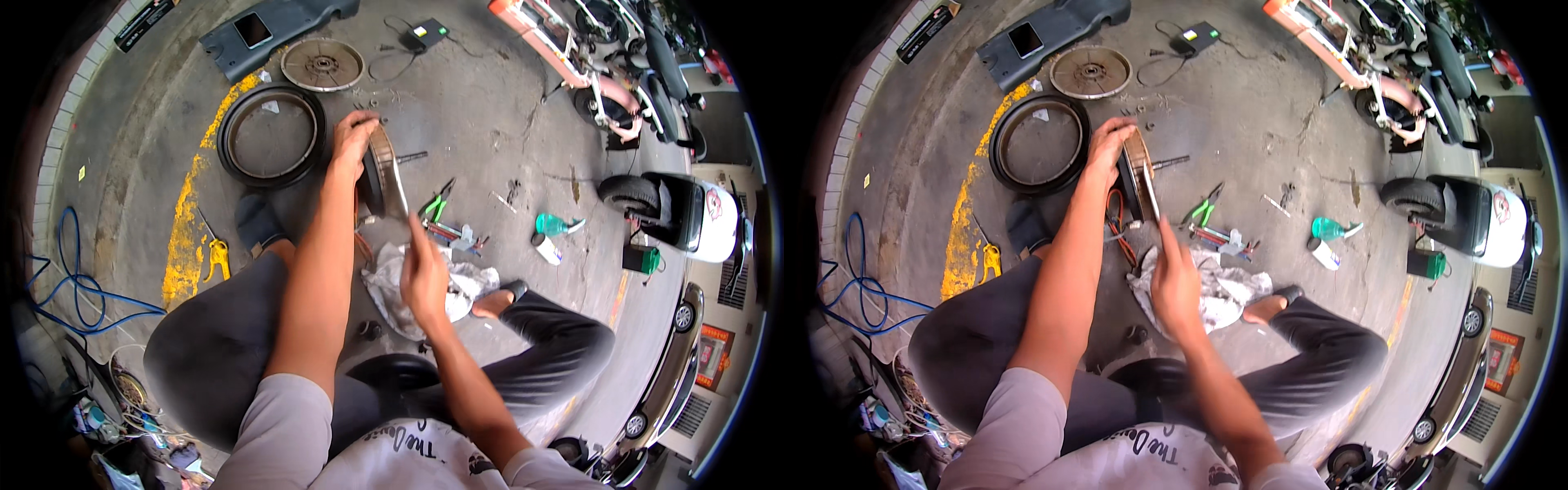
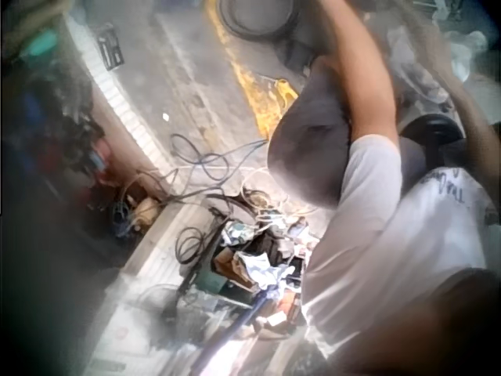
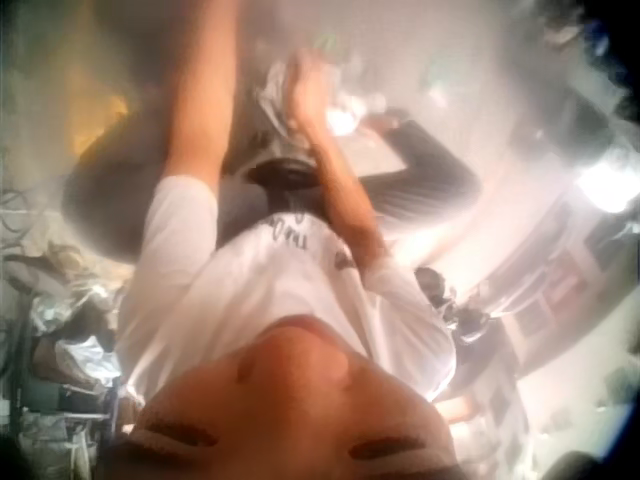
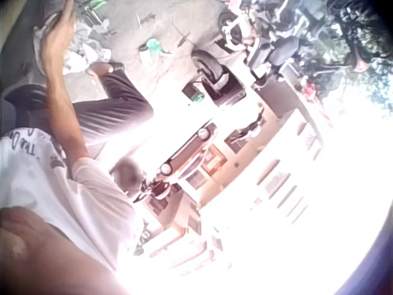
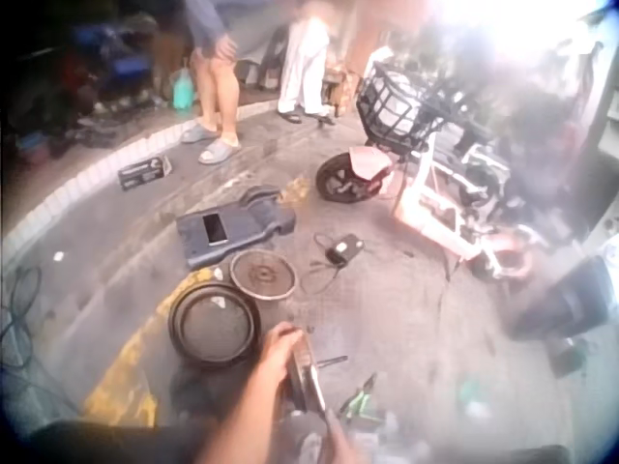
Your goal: The person sits on a stool and cleans a circular mechanical part, likely a brake drum or clutch assembly, using a wire brush and a spray can. They scrub the surface of the part repeatedly and apply a cleaning agent from the spray can to remove dirt and grime.
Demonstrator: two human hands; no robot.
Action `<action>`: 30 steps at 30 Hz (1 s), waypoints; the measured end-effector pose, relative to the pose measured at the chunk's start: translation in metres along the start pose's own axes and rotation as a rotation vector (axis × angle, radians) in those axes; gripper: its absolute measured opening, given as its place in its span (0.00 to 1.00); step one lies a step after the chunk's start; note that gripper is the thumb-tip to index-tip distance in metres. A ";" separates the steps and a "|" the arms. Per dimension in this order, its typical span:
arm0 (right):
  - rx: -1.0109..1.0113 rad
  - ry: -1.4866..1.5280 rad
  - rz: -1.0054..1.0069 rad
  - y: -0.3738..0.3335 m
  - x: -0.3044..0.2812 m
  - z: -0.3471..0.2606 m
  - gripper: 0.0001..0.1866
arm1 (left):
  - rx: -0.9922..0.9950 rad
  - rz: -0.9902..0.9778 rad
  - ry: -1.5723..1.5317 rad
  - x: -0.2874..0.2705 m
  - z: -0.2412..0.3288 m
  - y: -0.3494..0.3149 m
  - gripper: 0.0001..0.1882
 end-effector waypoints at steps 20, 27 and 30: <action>0.062 0.004 -0.012 -0.046 0.007 0.036 0.33 | 0.016 0.096 -0.022 0.004 0.011 0.009 0.12; -0.090 0.033 0.078 0.055 0.013 0.013 0.34 | -0.097 -0.029 0.068 0.011 -0.005 0.007 0.17; -0.081 -0.021 0.027 -0.015 0.014 0.027 0.34 | -0.047 -0.028 0.079 0.005 0.012 0.007 0.17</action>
Point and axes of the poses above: each hand's wrist, its own y-axis towards the middle knuckle, its own x-axis out of the palm, z = x × y, the point moved 9 cm from there along y, towards the middle knuckle, and after that the axes turned 11 degrees about -x, right-handed, at the moved point
